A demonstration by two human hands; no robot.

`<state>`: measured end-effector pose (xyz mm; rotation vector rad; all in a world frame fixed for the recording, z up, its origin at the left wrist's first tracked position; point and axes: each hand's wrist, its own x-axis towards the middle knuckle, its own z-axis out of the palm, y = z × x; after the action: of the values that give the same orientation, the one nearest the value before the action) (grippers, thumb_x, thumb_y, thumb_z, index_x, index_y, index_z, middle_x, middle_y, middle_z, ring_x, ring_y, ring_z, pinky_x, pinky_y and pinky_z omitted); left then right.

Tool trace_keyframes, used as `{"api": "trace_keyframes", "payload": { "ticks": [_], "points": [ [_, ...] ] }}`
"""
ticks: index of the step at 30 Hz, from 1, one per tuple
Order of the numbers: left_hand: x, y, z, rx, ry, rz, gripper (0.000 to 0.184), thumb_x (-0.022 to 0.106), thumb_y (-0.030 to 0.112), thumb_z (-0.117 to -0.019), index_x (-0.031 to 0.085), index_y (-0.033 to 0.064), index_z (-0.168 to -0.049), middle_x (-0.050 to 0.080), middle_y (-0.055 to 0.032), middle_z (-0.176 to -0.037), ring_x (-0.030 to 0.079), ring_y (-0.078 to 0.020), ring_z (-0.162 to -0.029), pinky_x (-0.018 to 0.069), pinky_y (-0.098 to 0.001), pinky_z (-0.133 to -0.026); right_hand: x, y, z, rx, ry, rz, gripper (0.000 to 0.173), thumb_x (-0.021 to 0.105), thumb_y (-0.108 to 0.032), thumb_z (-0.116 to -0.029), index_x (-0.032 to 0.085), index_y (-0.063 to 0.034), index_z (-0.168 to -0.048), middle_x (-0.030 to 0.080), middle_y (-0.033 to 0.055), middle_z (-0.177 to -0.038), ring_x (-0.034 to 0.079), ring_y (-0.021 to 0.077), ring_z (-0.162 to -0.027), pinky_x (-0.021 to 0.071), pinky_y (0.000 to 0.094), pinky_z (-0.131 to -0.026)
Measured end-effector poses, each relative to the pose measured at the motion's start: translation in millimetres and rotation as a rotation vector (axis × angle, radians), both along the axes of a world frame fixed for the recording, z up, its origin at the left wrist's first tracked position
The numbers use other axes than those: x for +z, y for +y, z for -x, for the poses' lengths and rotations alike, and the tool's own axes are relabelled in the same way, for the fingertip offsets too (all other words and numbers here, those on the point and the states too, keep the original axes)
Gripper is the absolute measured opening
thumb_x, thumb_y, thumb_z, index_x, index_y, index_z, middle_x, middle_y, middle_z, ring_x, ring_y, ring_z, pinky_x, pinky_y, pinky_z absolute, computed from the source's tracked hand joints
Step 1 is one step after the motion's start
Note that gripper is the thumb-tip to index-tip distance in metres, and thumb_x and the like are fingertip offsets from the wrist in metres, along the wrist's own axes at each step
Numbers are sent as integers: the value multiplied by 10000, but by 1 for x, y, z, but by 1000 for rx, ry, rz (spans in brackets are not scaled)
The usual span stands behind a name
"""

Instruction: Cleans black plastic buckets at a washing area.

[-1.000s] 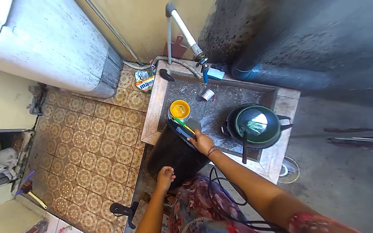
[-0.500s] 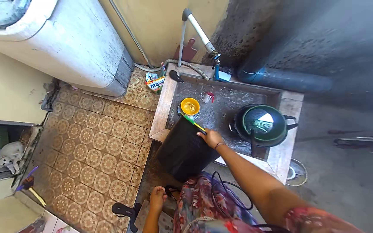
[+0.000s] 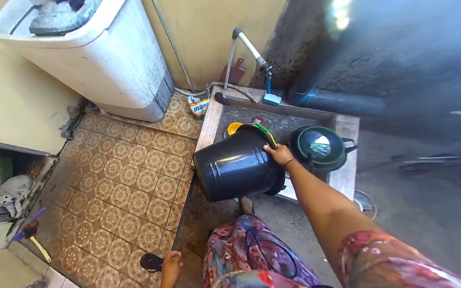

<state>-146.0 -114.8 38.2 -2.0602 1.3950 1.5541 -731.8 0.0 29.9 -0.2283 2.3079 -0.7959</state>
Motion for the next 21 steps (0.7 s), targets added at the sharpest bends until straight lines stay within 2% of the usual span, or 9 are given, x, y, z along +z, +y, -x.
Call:
{"api": "trace_keyframes", "payload": {
  "ticks": [3,5,7,10,13,16,17,20,21],
  "points": [
    [11,-19,19,-84,62,47,312,535,155,-1075,570,-61,-1297,665,-242,-1116,683,-292,-907,573,-451,-815,22,-13,-14,-32,-1,87,501,674,-401,-1001,652,68,-1176,668,275,-1125,642,366,-1083,469,556,-995],
    [27,-36,59,-129,165,120,312,567,143,-1058,573,-68,-1288,664,-234,-1097,678,-272,-881,576,-433,-806,41,-31,-18,6,-8,143,476,742,-352,-958,657,61,-1178,677,257,-1113,651,344,-1061,483,545,-987],
    [54,-54,119,-164,305,171,334,583,123,-1045,553,-75,-1311,649,-246,-1159,685,-285,-957,579,-439,-865,57,-55,-20,85,-2,176,464,791,-310,-917,661,67,-1155,684,256,-1088,663,349,-1037,500,552,-974],
    [98,-74,227,-220,515,256,435,629,119,-1004,509,-57,-1382,630,-230,-1251,662,-280,-1084,564,-438,-927,77,-95,-22,256,41,152,444,766,-293,-929,666,59,-1180,681,272,-1114,656,401,-1077,486,598,-995],
    [123,-86,337,-189,637,213,671,674,177,-982,336,-24,-1525,506,-258,-1464,588,-325,-1277,543,-474,-999,98,-122,-19,414,71,25,430,699,-342,-965,656,-10,-1234,685,246,-1157,649,412,-1130,480,639,-989],
    [124,-96,435,-75,577,39,813,660,333,-1009,186,59,-1610,332,-277,-1589,471,-432,-1376,501,-597,-1014,115,-129,1,527,94,-85,384,638,-359,-992,646,-54,-1226,697,218,-1144,661,401,-1125,499,636,-947],
    [118,-100,463,-46,548,-15,804,637,394,-1017,195,80,-1611,322,-275,-1593,457,-454,-1378,493,-627,-1008,118,-127,9,547,98,-102,374,626,-352,-996,644,-55,-1223,701,214,-1135,665,401,-1119,504,634,-939],
    [97,-105,536,74,510,-112,656,609,467,-1016,415,77,-1506,457,-252,-1501,506,-438,-1320,483,-654,-978,119,-121,37,598,108,-151,357,586,-318,-1014,628,-47,-1243,703,218,-1143,667,409,-1131,508,628,-939],
    [92,-104,554,87,495,-127,641,619,460,-1012,443,63,-1483,483,-254,-1474,515,-432,-1312,482,-658,-980,118,-119,46,619,109,-161,355,572,-305,-1021,624,-38,-1250,701,225,-1149,665,412,-1136,506,626,-943]
  ]
}}
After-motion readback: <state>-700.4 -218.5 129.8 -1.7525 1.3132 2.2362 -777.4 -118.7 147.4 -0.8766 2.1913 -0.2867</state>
